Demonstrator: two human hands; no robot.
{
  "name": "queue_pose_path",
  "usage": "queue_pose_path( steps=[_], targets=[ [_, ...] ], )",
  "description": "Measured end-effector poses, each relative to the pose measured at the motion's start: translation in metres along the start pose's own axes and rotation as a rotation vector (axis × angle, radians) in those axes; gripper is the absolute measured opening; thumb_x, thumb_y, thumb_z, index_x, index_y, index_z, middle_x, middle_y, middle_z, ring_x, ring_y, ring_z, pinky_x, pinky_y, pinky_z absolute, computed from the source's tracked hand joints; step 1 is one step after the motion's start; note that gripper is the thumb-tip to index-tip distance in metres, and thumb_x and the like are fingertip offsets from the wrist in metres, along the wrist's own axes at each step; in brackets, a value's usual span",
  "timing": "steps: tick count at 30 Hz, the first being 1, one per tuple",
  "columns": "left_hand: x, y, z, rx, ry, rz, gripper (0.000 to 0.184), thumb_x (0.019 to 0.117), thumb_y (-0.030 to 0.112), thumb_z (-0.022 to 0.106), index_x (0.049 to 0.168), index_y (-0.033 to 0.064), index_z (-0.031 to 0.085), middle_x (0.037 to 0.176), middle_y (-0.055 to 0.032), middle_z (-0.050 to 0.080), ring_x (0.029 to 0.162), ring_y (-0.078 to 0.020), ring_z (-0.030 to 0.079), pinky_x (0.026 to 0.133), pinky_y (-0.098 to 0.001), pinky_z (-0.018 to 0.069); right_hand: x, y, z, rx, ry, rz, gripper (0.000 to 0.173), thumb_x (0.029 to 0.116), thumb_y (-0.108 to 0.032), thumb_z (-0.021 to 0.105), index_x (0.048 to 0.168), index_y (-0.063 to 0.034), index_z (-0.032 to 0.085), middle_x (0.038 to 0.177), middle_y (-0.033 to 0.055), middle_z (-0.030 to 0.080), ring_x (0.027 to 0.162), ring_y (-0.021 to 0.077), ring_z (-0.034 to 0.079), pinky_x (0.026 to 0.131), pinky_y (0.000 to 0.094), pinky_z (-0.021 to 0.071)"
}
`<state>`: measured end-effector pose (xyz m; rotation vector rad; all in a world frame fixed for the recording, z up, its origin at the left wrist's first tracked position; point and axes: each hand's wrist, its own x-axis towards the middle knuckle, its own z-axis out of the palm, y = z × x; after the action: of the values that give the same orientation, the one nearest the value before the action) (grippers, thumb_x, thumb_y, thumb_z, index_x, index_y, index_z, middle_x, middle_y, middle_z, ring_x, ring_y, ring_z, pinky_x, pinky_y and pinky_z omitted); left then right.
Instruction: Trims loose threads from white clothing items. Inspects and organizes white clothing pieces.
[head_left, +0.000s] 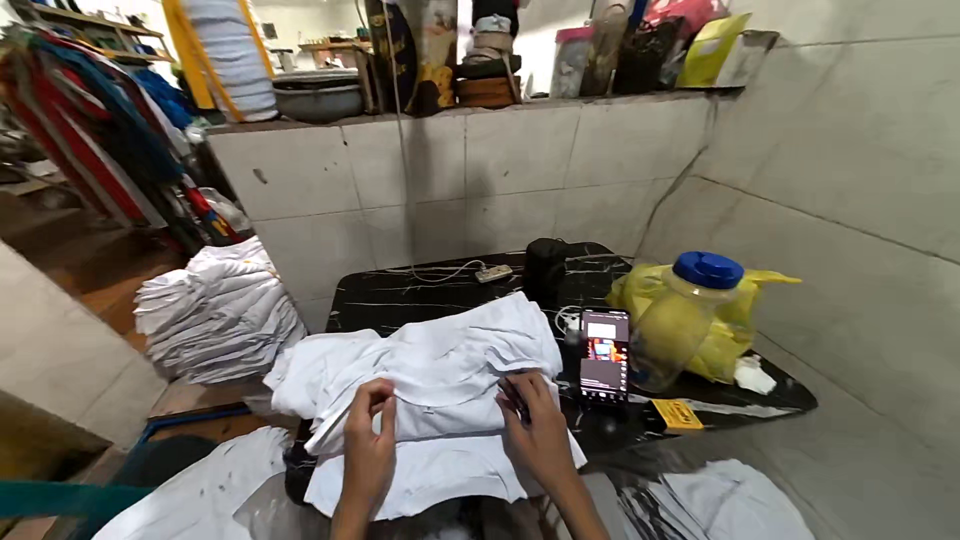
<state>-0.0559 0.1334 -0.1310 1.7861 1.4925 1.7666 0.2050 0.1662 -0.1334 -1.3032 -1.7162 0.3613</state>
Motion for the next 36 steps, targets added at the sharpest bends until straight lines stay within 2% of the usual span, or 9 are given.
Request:
queue_pose_path(
  steps=[5, 10, 12, 15, 19, 24, 27, 31, 36],
  targets=[
    [0.001, 0.002, -0.006, 0.125, -0.111, 0.097, 0.017, 0.0985, 0.018, 0.063, 0.108, 0.0063, 0.072, 0.106, -0.0037, 0.071, 0.099, -0.0126, 0.068, 0.090, -0.0315, 0.0595, -0.006, -0.004, -0.004, -0.061, -0.071, -0.001, 0.038, 0.0963, -0.026, 0.066, 0.133, -0.0190, 0.069, 0.123, 0.0134, 0.064, 0.087, 0.0245, 0.070, 0.069, 0.0463, 0.0610],
    [0.002, 0.005, 0.002, 0.161, -0.172, 0.142, 0.016, 0.0973, 0.025, 0.069, 0.107, 0.0160, 0.079, 0.108, -0.0004, 0.072, 0.094, -0.0080, 0.068, 0.080, -0.0250, 0.0597, -0.006, -0.010, -0.010, -0.095, -0.120, 0.028, 0.043, 0.0945, -0.022, 0.066, 0.137, -0.0168, 0.066, 0.115, 0.0142, 0.067, 0.089, 0.0270, 0.070, 0.075, 0.0495, 0.0600],
    [0.004, 0.000, 0.003, 0.236, -0.192, 0.161, 0.017, 0.0949, 0.026, 0.071, 0.108, 0.0201, 0.081, 0.106, -0.0004, 0.071, 0.095, -0.0096, 0.067, 0.084, -0.0261, 0.0582, -0.009, -0.015, -0.007, -0.079, -0.081, -0.006, 0.046, 0.0910, -0.017, 0.069, 0.137, -0.0117, 0.065, 0.111, 0.0129, 0.071, 0.087, 0.0267, 0.071, 0.076, 0.0498, 0.0604],
    [0.005, -0.009, 0.010, 0.365, -0.158, 0.217, 0.016, 0.0918, 0.032, 0.074, 0.103, 0.0270, 0.083, 0.096, 0.0023, 0.070, 0.090, -0.0110, 0.065, 0.082, -0.0292, 0.0561, -0.017, -0.028, 0.004, -0.028, 0.005, -0.078, 0.043, 0.0852, -0.006, 0.069, 0.128, -0.0029, 0.068, 0.106, 0.0115, 0.074, 0.082, 0.0242, 0.073, 0.072, 0.0459, 0.0619],
    [0.005, -0.003, 0.015, 0.419, -0.145, 0.238, 0.015, 0.0933, 0.035, 0.071, 0.101, 0.0305, 0.083, 0.100, 0.0059, 0.072, 0.090, -0.0110, 0.064, 0.079, -0.0305, 0.0555, -0.020, -0.047, 0.027, 0.072, 0.029, -0.209, 0.025, 0.0875, -0.009, 0.070, 0.112, -0.0035, 0.072, 0.100, 0.0063, 0.074, 0.079, 0.0147, 0.072, 0.069, 0.0343, 0.0627],
    [-0.001, 0.005, 0.025, 0.539, -0.140, 0.318, 0.014, 0.0868, 0.018, 0.067, 0.089, 0.0178, 0.080, 0.102, -0.0020, 0.073, 0.090, -0.0221, 0.068, 0.074, -0.0384, 0.0579, -0.012, -0.060, 0.046, 0.108, -0.114, -0.189, 0.025, 0.0869, -0.014, 0.073, 0.110, -0.0050, 0.074, 0.098, 0.0081, 0.075, 0.085, 0.0207, 0.074, 0.073, 0.0431, 0.0621],
    [-0.004, 0.003, 0.026, 0.574, -0.192, 0.325, 0.022, 0.0860, 0.013, 0.057, 0.096, 0.0066, 0.076, 0.106, -0.0090, 0.072, 0.095, -0.0299, 0.069, 0.078, -0.0450, 0.0585, -0.008, -0.058, 0.044, 0.067, -0.279, -0.078, 0.038, 0.0957, -0.041, 0.067, 0.116, -0.0090, 0.071, 0.097, 0.0075, 0.075, 0.088, 0.0229, 0.073, 0.076, 0.0489, 0.0591],
    [-0.004, 0.002, 0.018, 0.365, -0.188, 0.219, 0.023, 0.1013, 0.022, 0.054, 0.099, 0.0070, 0.071, 0.098, -0.0046, 0.070, 0.093, -0.0166, 0.067, 0.084, -0.0340, 0.0579, -0.007, -0.050, 0.032, 0.106, -0.406, -0.028, 0.047, 0.0961, -0.051, 0.065, 0.113, -0.0077, 0.072, 0.094, 0.0103, 0.073, 0.087, 0.0251, 0.070, 0.081, 0.0499, 0.0562],
    [-0.004, 0.013, 0.013, 0.005, -0.122, 0.106, 0.009, 0.0932, 0.010, 0.065, 0.094, 0.0031, 0.070, 0.095, -0.0034, 0.068, 0.080, -0.0053, 0.065, 0.071, -0.0202, 0.0583, -0.008, -0.050, 0.031, 0.062, -0.424, -0.041, 0.042, 0.0970, -0.046, 0.066, 0.110, -0.0062, 0.071, 0.089, 0.0114, 0.071, 0.084, 0.0276, 0.070, 0.078, 0.0512, 0.0554]
  ],
)
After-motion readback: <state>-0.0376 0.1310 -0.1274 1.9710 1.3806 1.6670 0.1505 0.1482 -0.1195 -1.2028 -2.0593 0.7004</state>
